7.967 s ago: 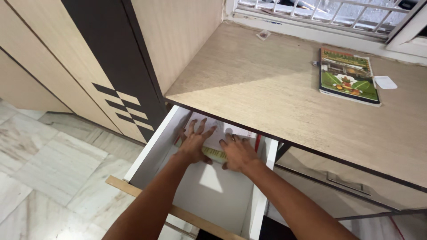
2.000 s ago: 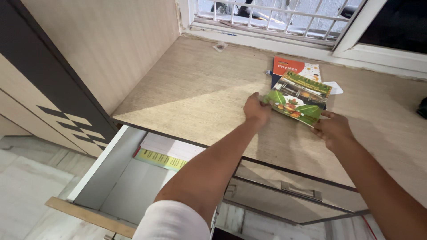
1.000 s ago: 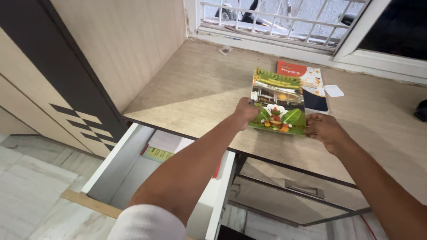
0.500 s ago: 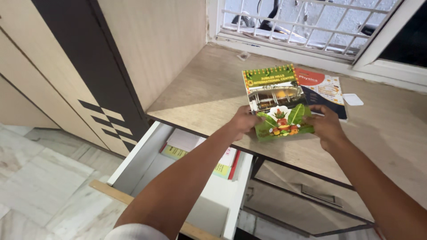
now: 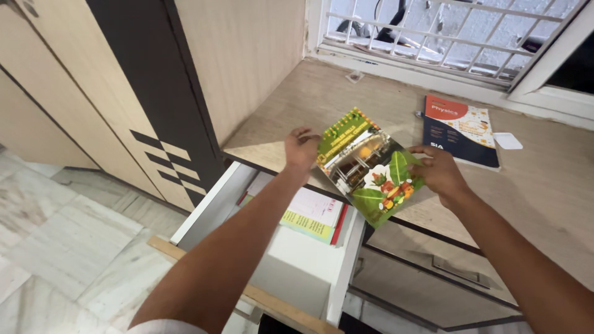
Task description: The person sorts and organizes various items including a red folder, informational papers, notebooks, and science textbooks into a desk drawer by hand.
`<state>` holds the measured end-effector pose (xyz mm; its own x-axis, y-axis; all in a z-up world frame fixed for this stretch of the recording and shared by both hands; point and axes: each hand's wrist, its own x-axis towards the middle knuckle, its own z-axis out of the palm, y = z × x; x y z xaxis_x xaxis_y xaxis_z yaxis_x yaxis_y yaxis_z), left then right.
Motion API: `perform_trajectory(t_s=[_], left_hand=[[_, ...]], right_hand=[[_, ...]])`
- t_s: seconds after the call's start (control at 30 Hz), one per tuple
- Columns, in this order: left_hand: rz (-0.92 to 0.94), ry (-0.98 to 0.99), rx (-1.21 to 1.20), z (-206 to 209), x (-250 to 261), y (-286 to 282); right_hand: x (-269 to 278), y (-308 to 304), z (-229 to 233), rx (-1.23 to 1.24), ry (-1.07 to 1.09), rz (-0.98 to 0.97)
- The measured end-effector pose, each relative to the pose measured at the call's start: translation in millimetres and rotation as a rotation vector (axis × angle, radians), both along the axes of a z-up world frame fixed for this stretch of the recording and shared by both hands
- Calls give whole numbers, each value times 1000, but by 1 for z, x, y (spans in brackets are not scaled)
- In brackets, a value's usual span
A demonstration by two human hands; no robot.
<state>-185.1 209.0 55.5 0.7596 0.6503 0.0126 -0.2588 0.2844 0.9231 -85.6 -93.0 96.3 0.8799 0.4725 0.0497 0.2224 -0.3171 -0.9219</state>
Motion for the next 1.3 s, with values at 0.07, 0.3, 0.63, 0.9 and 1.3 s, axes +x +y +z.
perform_trajectory(t_s=[0.07, 0.3, 0.63, 0.9, 1.3], left_hand=[[30, 36, 105, -11, -2, 17], [35, 24, 374, -34, -26, 50], [-11, 278, 579, -6, -124, 75], [-194, 587, 631, 20, -193, 81], [-329, 680, 725, -8, -216, 100]], right_hand=[[-7, 9, 3, -21, -32, 27], [-30, 39, 8, -101, -70, 65], [-69, 80, 4, -335, -135, 97], [-108, 105, -10, -518, -292, 211], [-145, 123, -14, -527, -217, 305]])
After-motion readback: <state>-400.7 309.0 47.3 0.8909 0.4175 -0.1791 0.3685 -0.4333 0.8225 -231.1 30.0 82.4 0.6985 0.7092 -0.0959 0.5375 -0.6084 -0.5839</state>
